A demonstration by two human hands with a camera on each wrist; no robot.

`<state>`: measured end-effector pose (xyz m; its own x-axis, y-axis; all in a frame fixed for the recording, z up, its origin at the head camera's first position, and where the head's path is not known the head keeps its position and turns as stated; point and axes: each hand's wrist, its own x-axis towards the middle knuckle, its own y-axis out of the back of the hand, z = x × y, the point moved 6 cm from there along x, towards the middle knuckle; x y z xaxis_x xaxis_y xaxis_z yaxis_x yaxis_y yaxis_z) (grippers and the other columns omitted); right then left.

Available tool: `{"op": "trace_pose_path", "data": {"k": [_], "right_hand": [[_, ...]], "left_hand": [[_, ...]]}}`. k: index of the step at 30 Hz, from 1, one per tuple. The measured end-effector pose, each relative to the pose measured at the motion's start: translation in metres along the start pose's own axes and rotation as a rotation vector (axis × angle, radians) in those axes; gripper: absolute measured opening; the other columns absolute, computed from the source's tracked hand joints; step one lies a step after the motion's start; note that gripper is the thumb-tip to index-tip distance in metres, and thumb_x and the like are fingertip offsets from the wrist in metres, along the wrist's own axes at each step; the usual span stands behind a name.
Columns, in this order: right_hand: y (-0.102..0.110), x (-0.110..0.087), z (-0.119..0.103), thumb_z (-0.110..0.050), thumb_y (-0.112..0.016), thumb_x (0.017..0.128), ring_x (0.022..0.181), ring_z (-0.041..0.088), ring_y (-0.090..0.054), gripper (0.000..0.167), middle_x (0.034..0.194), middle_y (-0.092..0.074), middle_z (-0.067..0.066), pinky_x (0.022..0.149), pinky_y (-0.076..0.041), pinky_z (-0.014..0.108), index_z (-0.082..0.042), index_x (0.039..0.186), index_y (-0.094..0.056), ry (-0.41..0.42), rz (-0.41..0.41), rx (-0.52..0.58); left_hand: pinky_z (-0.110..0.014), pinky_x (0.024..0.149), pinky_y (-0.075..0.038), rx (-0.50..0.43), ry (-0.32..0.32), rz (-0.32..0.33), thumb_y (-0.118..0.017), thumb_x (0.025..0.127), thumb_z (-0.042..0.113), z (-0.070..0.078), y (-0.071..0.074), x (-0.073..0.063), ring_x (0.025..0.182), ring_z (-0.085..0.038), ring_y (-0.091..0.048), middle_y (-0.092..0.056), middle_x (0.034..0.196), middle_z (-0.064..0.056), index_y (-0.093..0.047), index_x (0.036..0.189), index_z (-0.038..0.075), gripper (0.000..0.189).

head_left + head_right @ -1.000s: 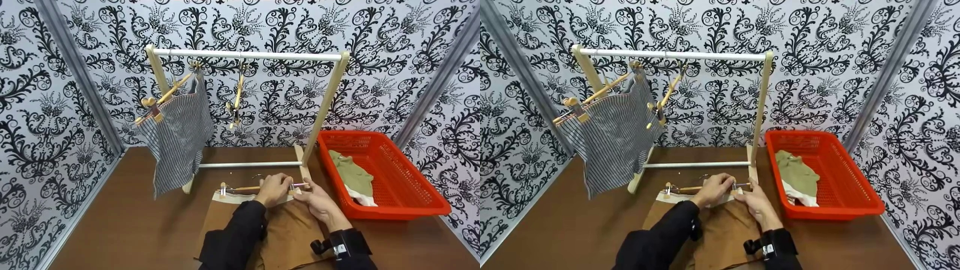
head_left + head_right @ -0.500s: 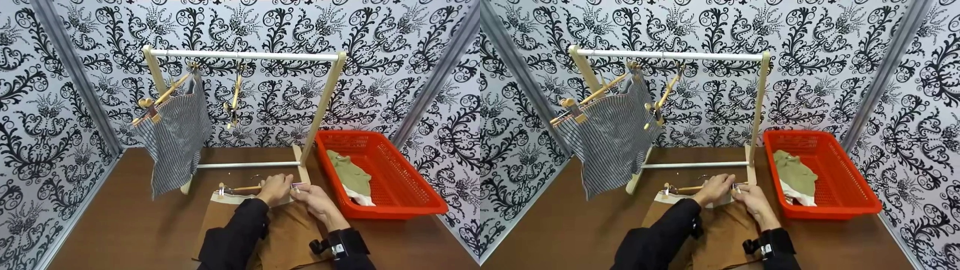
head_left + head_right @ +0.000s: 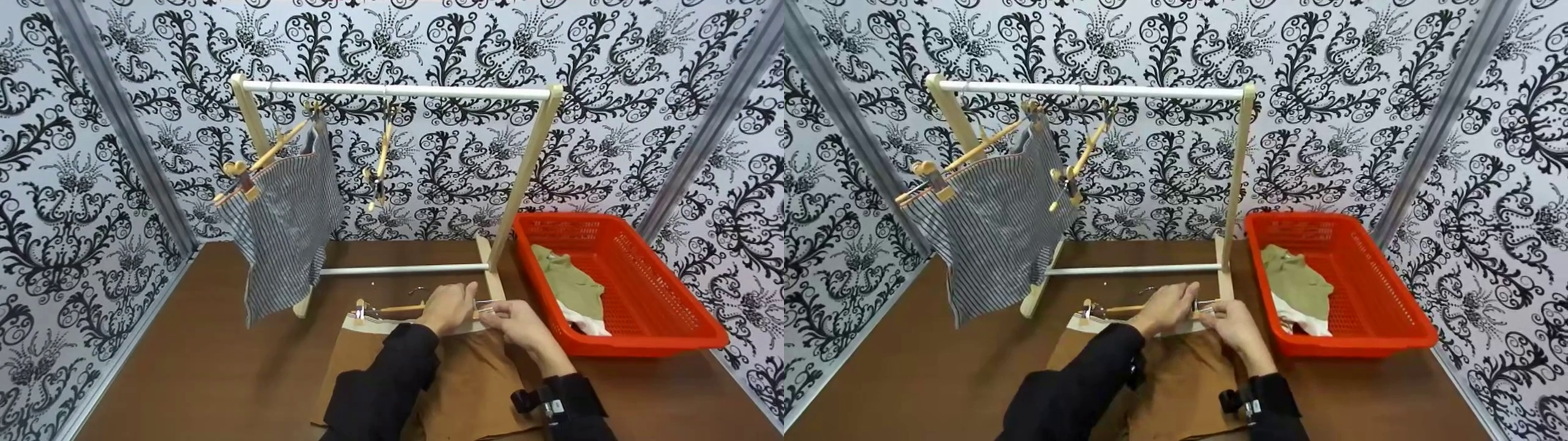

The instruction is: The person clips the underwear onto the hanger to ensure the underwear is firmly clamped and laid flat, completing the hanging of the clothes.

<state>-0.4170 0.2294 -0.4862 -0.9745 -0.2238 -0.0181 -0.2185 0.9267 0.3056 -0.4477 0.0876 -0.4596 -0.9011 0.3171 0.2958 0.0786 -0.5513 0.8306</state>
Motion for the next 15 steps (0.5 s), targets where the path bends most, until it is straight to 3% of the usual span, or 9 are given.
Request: {"op": "trace_pose_path", "data": {"k": [5,11,15], "right_hand": [[0.0,0.001,0.001,-0.01,-0.067,0.097,0.058,0.007,-0.052,0.022,0.084,-0.071,0.006,0.047,-0.038,0.019,0.011,0.105,-0.068,0.002,0.008,-0.006],[0.002,0.002,0.001,-0.009,-0.067,0.097,0.06,0.008,-0.053,0.022,0.085,-0.071,0.006,0.048,-0.038,0.019,0.011,0.106,-0.068,0.003,0.018,-0.02],[0.003,0.001,0.0,-0.01,-0.068,0.097,0.063,0.008,-0.055,0.024,0.086,-0.071,0.006,0.049,-0.039,0.019,0.01,0.108,-0.068,0.004,0.007,-0.026]], "left_hand": [[-0.04,0.079,-0.054,-0.025,0.045,-0.001,-0.034,0.11,0.034,-0.006,-0.001,0.0,0.092,-0.031,-0.072,-0.075,0.092,-0.013,-0.062,0.069,0.012,0.055],[-0.042,0.08,-0.053,-0.128,0.09,-0.001,-0.039,0.109,0.04,-0.013,-0.003,0.002,0.092,-0.032,-0.071,-0.073,0.089,-0.011,-0.062,0.072,0.013,0.051],[-0.042,0.08,-0.053,-0.194,0.155,0.0,-0.044,0.107,0.044,-0.017,-0.003,0.004,0.091,-0.03,-0.071,-0.073,0.087,-0.007,-0.064,0.073,0.014,0.049]]}}
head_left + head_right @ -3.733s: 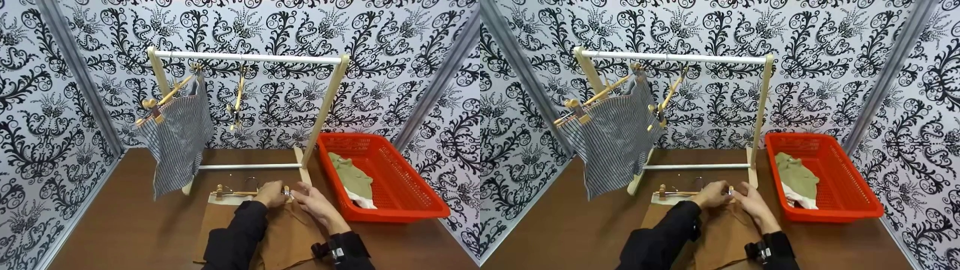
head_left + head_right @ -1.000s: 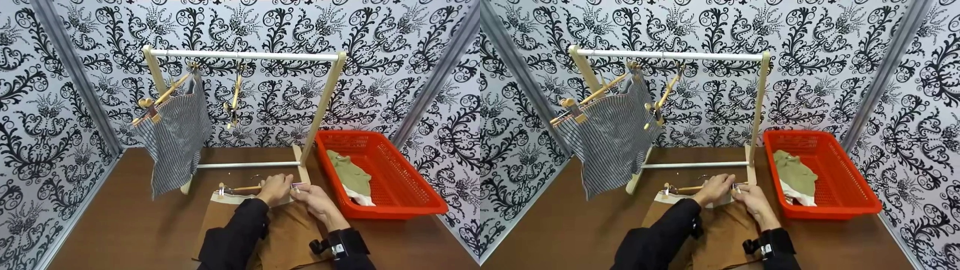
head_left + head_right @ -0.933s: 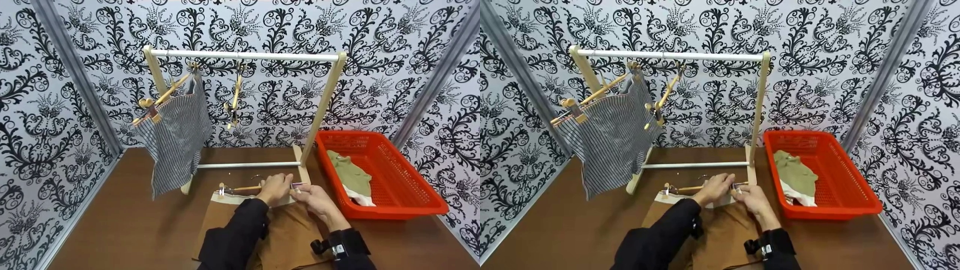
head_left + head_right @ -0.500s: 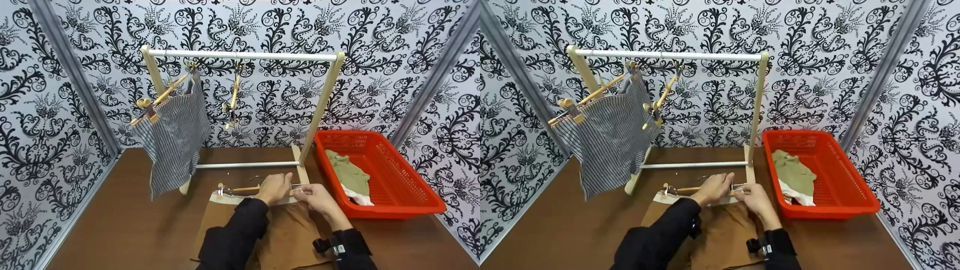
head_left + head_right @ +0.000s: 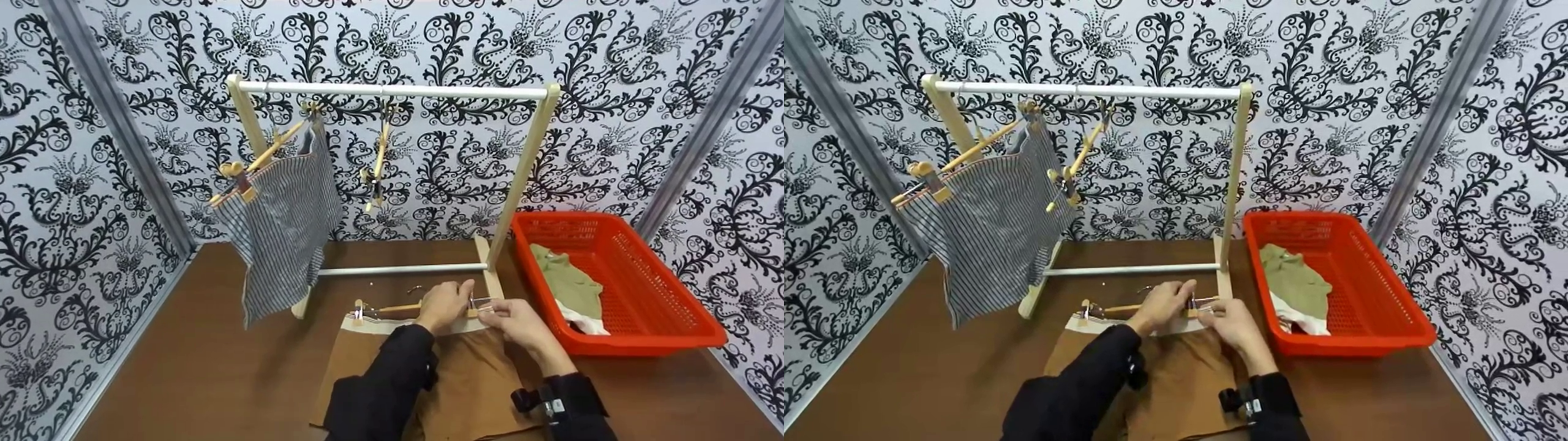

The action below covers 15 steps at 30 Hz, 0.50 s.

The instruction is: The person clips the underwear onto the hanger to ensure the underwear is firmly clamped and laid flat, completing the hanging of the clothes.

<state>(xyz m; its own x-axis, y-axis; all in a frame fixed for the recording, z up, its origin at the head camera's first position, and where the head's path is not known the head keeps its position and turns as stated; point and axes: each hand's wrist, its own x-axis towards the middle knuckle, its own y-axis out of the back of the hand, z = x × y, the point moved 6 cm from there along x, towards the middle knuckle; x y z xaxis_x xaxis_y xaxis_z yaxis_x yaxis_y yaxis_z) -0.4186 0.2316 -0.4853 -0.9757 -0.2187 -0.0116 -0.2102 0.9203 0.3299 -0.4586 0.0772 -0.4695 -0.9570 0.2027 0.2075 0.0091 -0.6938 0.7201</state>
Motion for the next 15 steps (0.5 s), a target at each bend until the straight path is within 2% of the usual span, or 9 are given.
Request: {"op": "trace_pose_path", "data": {"k": [6,9,15], "right_hand": [[0.0,-0.003,0.0,-0.015,-0.069,0.097,0.07,0.011,-0.059,0.03,0.088,-0.072,0.004,0.055,-0.045,0.024,0.01,0.113,-0.068,-0.025,-0.015,-0.029],[0.0,-0.003,-0.001,-0.017,-0.07,0.097,0.072,0.012,-0.059,0.033,0.09,-0.073,0.004,0.058,-0.046,0.026,0.009,0.115,-0.068,-0.023,-0.022,-0.031],[0.003,-0.002,0.002,-0.018,-0.072,0.095,0.073,0.01,-0.061,0.034,0.093,-0.074,0.004,0.057,-0.047,0.024,0.007,0.118,-0.069,-0.049,-0.03,0.034]], "left_hand": [[-0.04,0.077,-0.05,-0.094,0.087,0.02,-0.051,0.104,0.046,-0.003,0.006,0.0,0.081,-0.023,-0.066,-0.066,0.077,0.002,-0.068,0.076,0.015,0.045],[-0.038,0.073,-0.049,-0.124,0.105,0.043,-0.053,0.103,0.046,-0.002,0.01,0.0,0.076,-0.019,-0.063,-0.064,0.073,0.004,-0.068,0.073,0.016,0.045],[-0.033,0.066,-0.046,-0.137,0.115,0.083,-0.055,0.102,0.045,0.001,0.014,0.001,0.07,-0.016,-0.06,-0.061,0.067,0.007,-0.066,0.068,0.017,0.046]]}}
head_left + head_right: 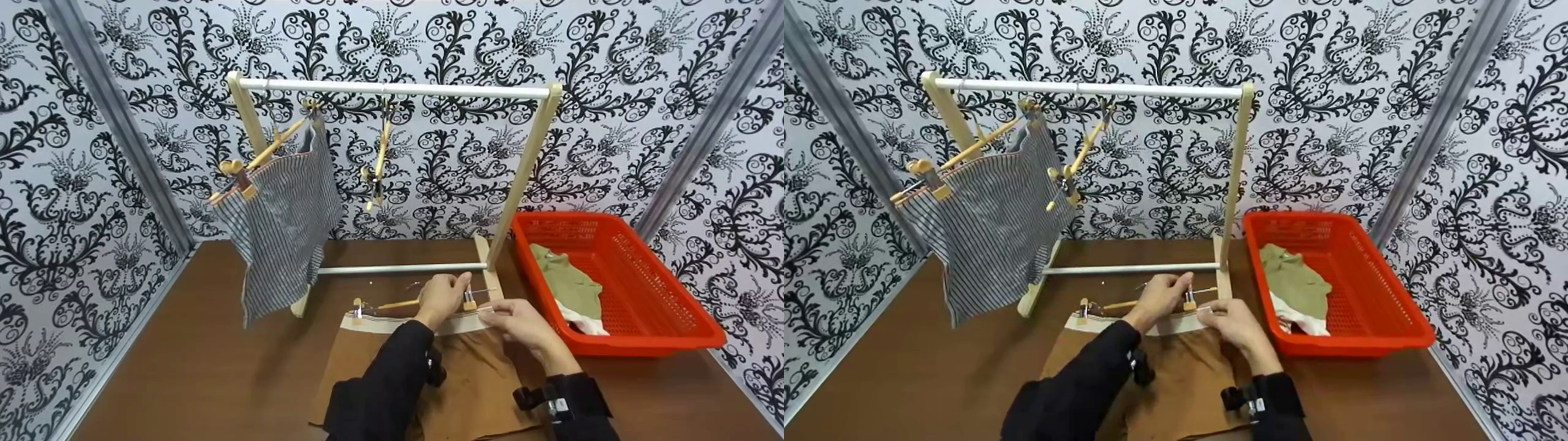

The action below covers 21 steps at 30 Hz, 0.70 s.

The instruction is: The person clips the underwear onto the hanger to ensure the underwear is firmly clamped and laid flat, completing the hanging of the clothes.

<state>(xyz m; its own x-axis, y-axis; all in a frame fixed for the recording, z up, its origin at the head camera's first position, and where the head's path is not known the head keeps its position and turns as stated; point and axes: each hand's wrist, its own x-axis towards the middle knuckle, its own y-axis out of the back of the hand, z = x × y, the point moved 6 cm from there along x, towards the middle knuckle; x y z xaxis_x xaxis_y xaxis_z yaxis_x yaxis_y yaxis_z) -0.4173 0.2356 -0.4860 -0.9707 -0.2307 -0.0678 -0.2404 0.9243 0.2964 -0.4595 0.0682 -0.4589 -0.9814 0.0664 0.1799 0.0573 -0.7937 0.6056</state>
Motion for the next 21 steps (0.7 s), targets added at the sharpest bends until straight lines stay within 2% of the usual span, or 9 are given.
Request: {"op": "trace_pose_path", "data": {"k": [5,9,18,21], "right_hand": [[0.0002,0.0016,0.0016,-0.015,-0.072,0.095,0.068,0.008,-0.06,0.031,0.089,-0.074,0.004,0.055,-0.045,0.021,0.008,0.116,-0.069,-0.003,0.002,0.027],[0.0002,0.0016,0.0003,-0.015,-0.071,0.095,0.067,0.008,-0.059,0.031,0.088,-0.073,0.003,0.054,-0.044,0.02,0.008,0.116,-0.069,-0.001,0.013,0.032],[0.0023,0.0012,-0.0011,-0.018,-0.072,0.095,0.07,0.009,-0.06,0.033,0.087,-0.073,0.001,0.057,-0.047,0.021,0.006,0.116,-0.07,-0.005,0.025,0.027],[0.0011,0.001,-0.0005,-0.017,-0.071,0.095,0.071,0.009,-0.061,0.033,0.087,-0.072,0.002,0.06,-0.048,0.022,0.008,0.116,-0.069,-0.008,0.01,0.073]], "left_hand": [[-0.034,0.068,-0.047,-0.003,0.016,0.004,-0.055,0.102,0.046,-0.001,0.0001,-0.0003,0.072,-0.017,-0.062,-0.063,0.068,0.007,-0.068,0.069,0.017,0.045],[-0.036,0.072,-0.049,0.001,0.018,0.01,-0.056,0.101,0.047,-0.0017,0.0001,0.0004,0.077,-0.02,-0.065,-0.068,0.075,0.005,-0.071,0.073,0.017,0.044],[-0.035,0.072,-0.049,-0.038,0.05,0.026,-0.059,0.099,0.048,-0.0024,0.0032,0.0,0.077,-0.019,-0.064,-0.069,0.077,0.006,-0.075,0.076,0.017,0.042],[-0.035,0.074,-0.049,-0.057,0.065,0.012,-0.06,0.099,0.05,-0.0033,0.0029,-0.0003,0.078,-0.019,-0.064,-0.07,0.08,0.006,-0.076,0.079,0.018,0.042]]}}
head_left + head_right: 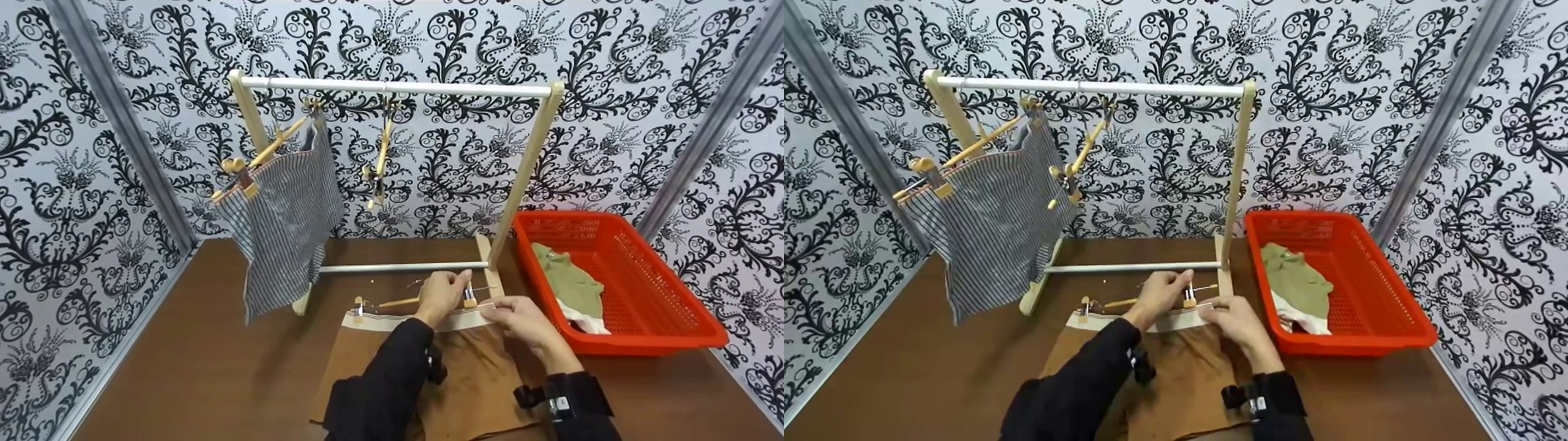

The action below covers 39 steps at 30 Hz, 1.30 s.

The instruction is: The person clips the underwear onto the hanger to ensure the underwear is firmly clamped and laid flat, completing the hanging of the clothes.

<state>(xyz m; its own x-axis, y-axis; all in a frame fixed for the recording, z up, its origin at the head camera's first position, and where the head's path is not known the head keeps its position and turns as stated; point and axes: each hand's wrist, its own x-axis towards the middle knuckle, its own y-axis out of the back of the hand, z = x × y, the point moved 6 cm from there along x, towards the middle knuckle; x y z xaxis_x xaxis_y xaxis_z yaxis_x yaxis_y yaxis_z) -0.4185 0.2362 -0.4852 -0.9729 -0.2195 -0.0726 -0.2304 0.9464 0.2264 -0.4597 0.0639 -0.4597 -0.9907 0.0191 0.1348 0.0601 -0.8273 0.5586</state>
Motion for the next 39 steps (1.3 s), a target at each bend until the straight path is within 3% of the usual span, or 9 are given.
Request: {"op": "trace_pose_path", "data": {"k": [7,17,22,32,39], "right_hand": [[-0.004,0.0,-0.002,-0.012,-0.068,0.097,0.082,0.013,-0.067,0.03,0.094,-0.073,0.005,0.071,-0.055,0.028,0.009,0.117,-0.066,0.01,-0.001,0.096],[-0.001,0.003,-0.008,-0.009,-0.07,0.095,0.067,0.009,-0.062,0.03,0.089,-0.074,0.008,0.057,-0.048,0.021,0.011,0.118,-0.067,0.025,0.155,0.078],[0.004,0.003,-0.006,-0.009,-0.07,0.095,0.07,0.01,-0.063,0.029,0.091,-0.074,0.009,0.058,-0.048,0.021,0.011,0.115,-0.068,0.018,0.207,0.088],[0.007,0.003,-0.003,-0.011,-0.073,0.094,0.062,0.009,-0.055,0.029,0.087,-0.072,0.007,0.052,-0.042,0.021,0.01,0.112,-0.067,0.018,0.239,0.064],[0.006,0.003,0.001,-0.011,-0.071,0.095,0.07,0.01,-0.06,0.034,0.093,-0.073,0.007,0.053,-0.046,0.023,0.008,0.122,-0.064,0.024,0.214,0.026]], "left_hand": [[-0.033,0.071,-0.048,0.0,-0.036,-0.002,-0.06,0.099,0.048,-0.001,0.0,0.0,0.075,-0.015,-0.062,-0.069,0.076,0.007,-0.076,0.075,0.015,0.043],[-0.03,0.065,-0.045,-0.034,-0.067,-0.011,-0.061,0.099,0.048,-0.003,0.002,0.001,0.067,-0.012,-0.055,-0.062,0.068,0.008,-0.073,0.072,0.015,0.044],[-0.031,0.069,-0.047,-0.029,-0.079,-0.027,-0.06,0.099,0.049,-0.001,0.002,-0.002,0.071,-0.013,-0.058,-0.067,0.073,0.006,-0.076,0.077,0.015,0.044],[-0.032,0.071,-0.047,-0.033,-0.089,-0.074,-0.056,0.101,0.051,-0.004,-0.001,-0.004,0.074,-0.013,-0.057,-0.067,0.078,0.005,-0.076,0.081,0.013,0.046],[-0.032,0.069,-0.048,-0.049,-0.171,-0.071,-0.056,0.102,0.044,-0.004,-0.006,-0.006,0.071,-0.015,-0.058,-0.067,0.075,0.003,-0.077,0.084,0.01,0.044]]}}
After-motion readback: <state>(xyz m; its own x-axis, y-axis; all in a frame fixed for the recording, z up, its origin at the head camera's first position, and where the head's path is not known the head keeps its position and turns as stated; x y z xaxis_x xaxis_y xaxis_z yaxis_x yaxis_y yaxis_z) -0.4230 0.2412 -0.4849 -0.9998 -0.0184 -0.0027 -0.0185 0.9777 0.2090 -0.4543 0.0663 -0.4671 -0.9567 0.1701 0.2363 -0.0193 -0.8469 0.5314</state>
